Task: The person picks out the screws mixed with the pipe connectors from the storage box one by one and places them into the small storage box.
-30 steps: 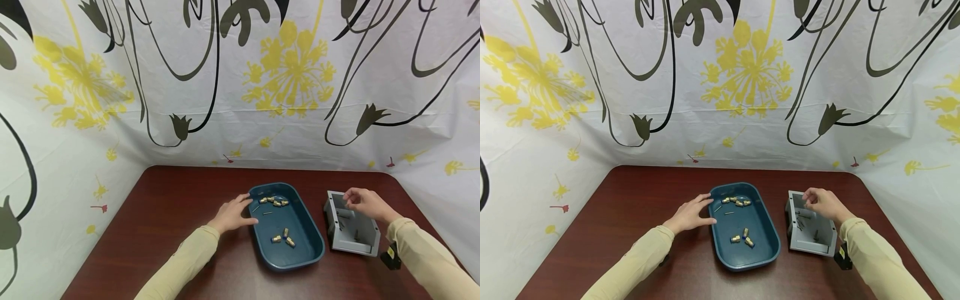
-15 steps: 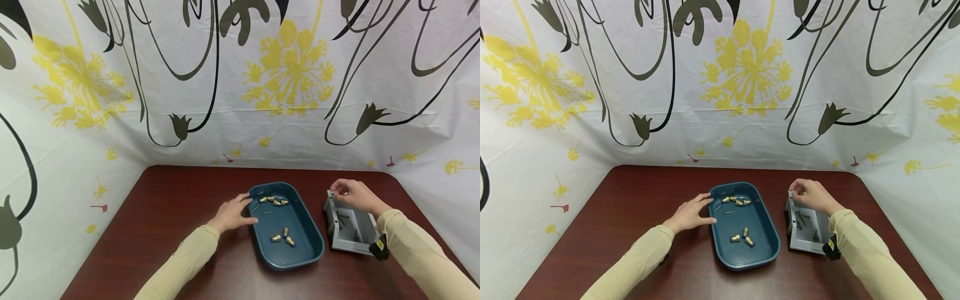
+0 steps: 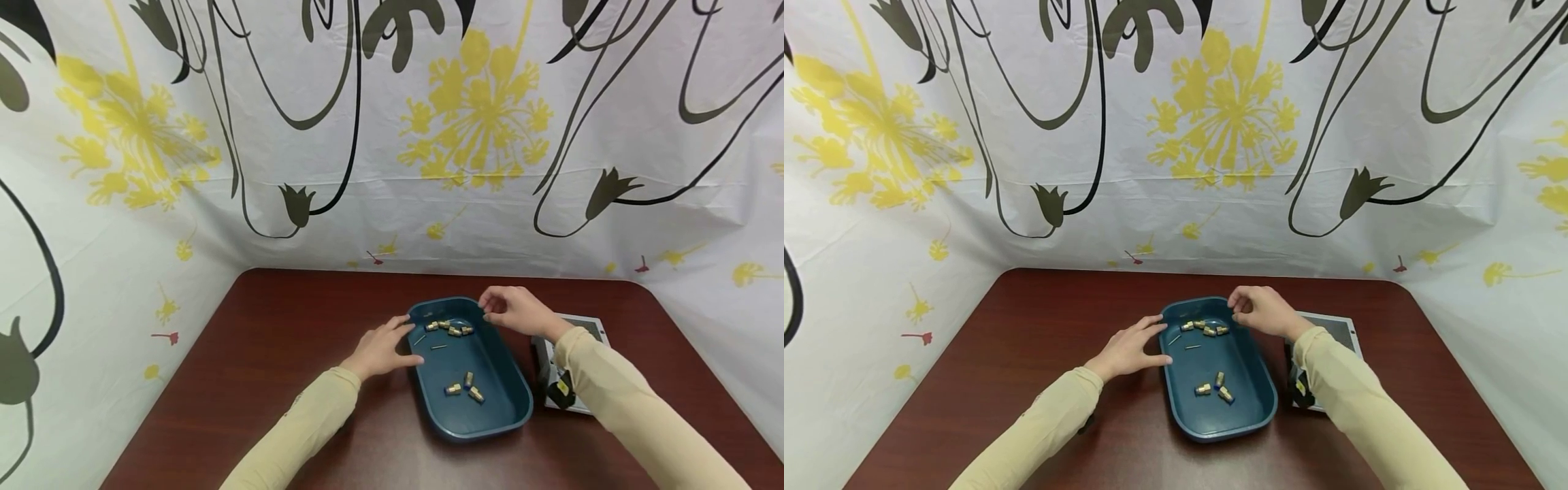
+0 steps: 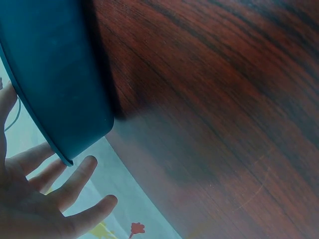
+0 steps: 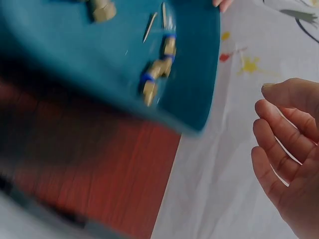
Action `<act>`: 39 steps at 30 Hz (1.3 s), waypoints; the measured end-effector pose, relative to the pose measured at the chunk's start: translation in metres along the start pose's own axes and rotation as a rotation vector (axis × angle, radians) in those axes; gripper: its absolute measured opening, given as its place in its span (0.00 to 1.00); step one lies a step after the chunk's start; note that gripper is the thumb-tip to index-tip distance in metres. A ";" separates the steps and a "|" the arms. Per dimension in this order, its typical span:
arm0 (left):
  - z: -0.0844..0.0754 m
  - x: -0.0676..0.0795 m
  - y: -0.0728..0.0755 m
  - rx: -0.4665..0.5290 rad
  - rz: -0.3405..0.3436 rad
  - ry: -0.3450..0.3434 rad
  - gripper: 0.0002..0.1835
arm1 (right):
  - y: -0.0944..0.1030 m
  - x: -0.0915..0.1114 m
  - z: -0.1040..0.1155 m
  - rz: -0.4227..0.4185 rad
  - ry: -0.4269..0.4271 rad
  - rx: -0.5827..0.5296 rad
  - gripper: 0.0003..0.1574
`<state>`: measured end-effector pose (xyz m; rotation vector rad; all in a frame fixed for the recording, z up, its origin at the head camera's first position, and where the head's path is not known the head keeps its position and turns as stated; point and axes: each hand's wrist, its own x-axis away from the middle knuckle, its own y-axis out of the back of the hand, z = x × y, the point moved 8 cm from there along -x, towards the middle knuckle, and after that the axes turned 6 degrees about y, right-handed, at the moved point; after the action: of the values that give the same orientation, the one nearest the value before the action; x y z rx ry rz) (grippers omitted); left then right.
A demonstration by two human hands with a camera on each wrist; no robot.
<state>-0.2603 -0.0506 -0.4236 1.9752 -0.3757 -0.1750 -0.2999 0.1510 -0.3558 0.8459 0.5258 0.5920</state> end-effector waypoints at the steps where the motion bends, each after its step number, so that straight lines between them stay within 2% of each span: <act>1: 0.000 0.000 0.000 -0.001 0.001 0.001 0.39 | -0.003 -0.004 0.003 0.003 0.010 -0.010 0.10; 10: 0.001 -0.002 0.000 -0.011 0.005 0.015 0.39 | -0.035 -0.031 0.016 0.027 0.058 -0.068 0.10; 16: 0.001 -0.003 -0.001 -0.029 0.001 0.009 0.39 | -0.061 -0.043 0.013 0.062 0.040 -0.072 0.08; 30: 0.001 -0.001 -0.001 -0.013 -0.004 0.001 0.38 | -0.102 -0.049 -0.004 0.140 -0.004 -0.033 0.10; 39: 0.000 0.000 0.000 0.006 -0.005 -0.008 0.38 | -0.118 -0.050 -0.013 0.129 -0.020 0.014 0.09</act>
<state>-0.2602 -0.0510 -0.4238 1.9824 -0.3770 -0.1853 -0.3120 0.0624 -0.4488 0.9024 0.4603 0.6978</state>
